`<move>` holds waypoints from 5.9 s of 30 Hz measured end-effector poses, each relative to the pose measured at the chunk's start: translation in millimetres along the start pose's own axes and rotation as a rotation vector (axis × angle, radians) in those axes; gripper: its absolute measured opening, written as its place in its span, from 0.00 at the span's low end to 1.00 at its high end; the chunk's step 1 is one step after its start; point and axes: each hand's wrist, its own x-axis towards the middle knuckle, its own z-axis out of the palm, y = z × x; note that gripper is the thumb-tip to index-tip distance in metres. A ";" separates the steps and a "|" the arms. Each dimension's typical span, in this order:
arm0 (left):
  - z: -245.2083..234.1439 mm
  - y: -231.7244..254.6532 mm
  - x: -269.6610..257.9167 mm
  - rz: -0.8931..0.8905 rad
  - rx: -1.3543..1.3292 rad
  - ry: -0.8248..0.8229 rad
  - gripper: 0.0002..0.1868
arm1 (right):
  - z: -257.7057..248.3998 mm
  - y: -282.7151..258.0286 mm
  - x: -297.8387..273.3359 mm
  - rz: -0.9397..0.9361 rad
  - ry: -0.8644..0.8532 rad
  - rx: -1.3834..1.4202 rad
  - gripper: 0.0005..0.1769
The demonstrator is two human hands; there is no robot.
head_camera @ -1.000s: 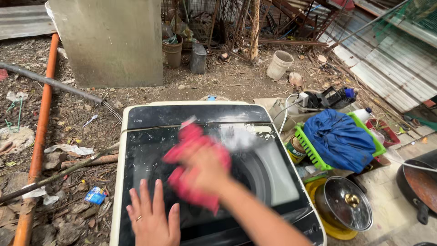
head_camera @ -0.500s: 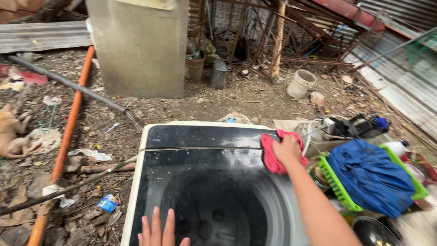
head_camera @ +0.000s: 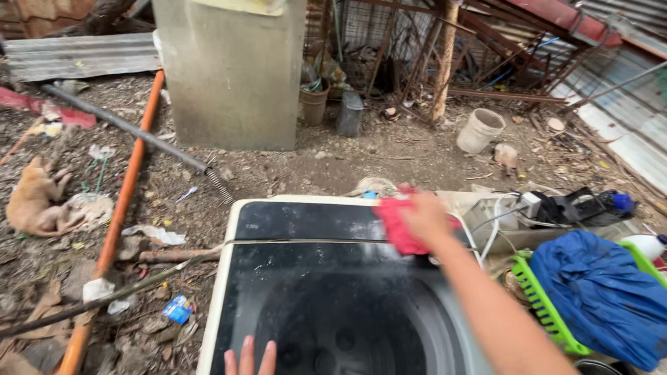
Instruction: The person cleans a top-loading washing machine by wiping the interior rim, the lid, the control panel, and the lower exterior sides with a pink cloth.
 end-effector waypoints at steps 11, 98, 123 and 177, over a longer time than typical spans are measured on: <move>-51.8 25.3 35.6 -0.319 -0.090 -0.555 0.39 | 61.3 -52.6 -3.7 -0.283 -0.023 0.230 0.19; -60.7 1.4 230.6 -0.661 -0.386 -0.614 0.31 | 68.5 -210.9 19.0 -0.188 -0.140 0.185 0.14; -52.9 2.6 228.2 -0.635 -0.361 -0.642 0.31 | 68.2 -272.0 -12.4 -0.534 -0.157 0.461 0.39; -61.7 13.4 231.2 -0.412 -0.453 -0.757 0.22 | -63.9 -18.9 -83.5 0.287 -0.373 -0.203 0.30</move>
